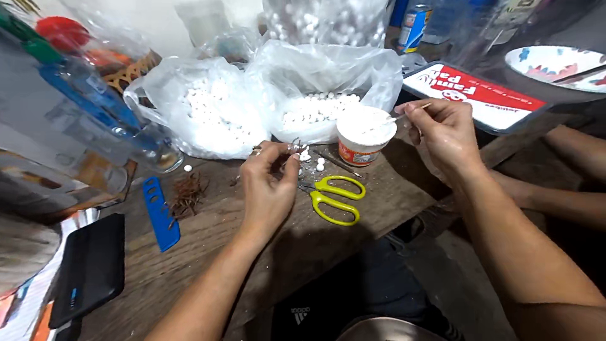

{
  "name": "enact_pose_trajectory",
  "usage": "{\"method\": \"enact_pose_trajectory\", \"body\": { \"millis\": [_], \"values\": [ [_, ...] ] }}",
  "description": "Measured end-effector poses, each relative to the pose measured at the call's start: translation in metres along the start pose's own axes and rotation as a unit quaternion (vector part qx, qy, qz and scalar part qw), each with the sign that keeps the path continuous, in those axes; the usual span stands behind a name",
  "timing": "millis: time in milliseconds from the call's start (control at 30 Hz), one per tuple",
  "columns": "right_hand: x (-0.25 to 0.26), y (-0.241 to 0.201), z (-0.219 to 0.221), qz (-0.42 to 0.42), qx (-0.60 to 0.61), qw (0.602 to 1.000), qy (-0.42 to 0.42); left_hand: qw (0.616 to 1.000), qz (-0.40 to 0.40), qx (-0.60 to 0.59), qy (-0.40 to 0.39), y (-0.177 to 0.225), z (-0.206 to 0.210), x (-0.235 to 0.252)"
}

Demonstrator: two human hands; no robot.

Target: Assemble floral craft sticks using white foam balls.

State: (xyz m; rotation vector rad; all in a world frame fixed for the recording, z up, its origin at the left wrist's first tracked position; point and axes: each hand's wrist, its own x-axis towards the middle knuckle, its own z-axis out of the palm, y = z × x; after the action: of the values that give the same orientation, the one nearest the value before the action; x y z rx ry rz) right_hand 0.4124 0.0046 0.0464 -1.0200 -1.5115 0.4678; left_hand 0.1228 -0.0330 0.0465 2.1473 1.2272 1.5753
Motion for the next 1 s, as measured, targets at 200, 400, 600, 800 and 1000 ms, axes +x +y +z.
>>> {"method": "enact_pose_trajectory", "body": {
  "millis": [200, 400, 600, 800, 1000],
  "values": [
    [-0.006, -0.020, -0.022, -0.041, 0.054, 0.996, 0.052, 0.999, -0.034, 0.003, -0.027, 0.003, 0.010, -0.013],
    [-0.024, -0.019, -0.019, 0.097, 0.219, 0.968, 0.075, 1.000, -0.017, 0.004, -0.003, 0.002, 0.011, -0.017],
    [-0.037, -0.033, 0.006, 0.115, 0.304, 0.945, 0.043, 1.000, 0.013, 0.008, -0.005, -0.001, 0.012, -0.020],
    [-0.038, -0.036, 0.021, 0.104, 0.282, 0.954, 0.016, 0.999, 0.032, 0.014, -0.006, -0.001, 0.012, -0.020],
    [-0.037, -0.036, 0.023, 0.102, 0.270, 0.957, 0.022, 0.999, 0.037, 0.017, -0.004, -0.001, 0.012, -0.020]
  ]
}}
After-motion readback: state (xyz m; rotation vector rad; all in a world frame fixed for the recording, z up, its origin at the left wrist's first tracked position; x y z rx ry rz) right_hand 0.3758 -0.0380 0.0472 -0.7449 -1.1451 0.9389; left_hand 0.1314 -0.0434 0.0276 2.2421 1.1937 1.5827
